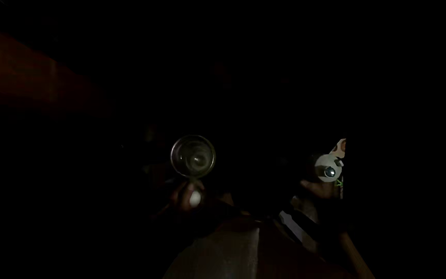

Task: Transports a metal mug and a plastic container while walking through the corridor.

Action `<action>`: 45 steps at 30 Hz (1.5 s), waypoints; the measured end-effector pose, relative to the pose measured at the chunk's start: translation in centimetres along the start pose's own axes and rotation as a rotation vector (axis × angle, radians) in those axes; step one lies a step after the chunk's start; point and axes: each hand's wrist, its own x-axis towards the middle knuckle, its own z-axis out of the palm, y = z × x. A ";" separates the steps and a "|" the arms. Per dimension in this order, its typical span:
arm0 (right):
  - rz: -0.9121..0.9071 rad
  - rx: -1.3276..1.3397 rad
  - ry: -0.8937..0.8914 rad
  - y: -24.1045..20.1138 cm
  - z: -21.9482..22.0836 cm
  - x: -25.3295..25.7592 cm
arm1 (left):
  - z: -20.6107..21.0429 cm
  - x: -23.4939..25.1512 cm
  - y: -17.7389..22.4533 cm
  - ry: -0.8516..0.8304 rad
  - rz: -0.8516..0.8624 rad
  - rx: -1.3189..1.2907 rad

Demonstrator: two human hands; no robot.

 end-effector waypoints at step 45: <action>-0.305 -0.030 0.124 -46.3 0.3 13.9 | 10.9 34.1 44.6 -0.129 0.051 -0.015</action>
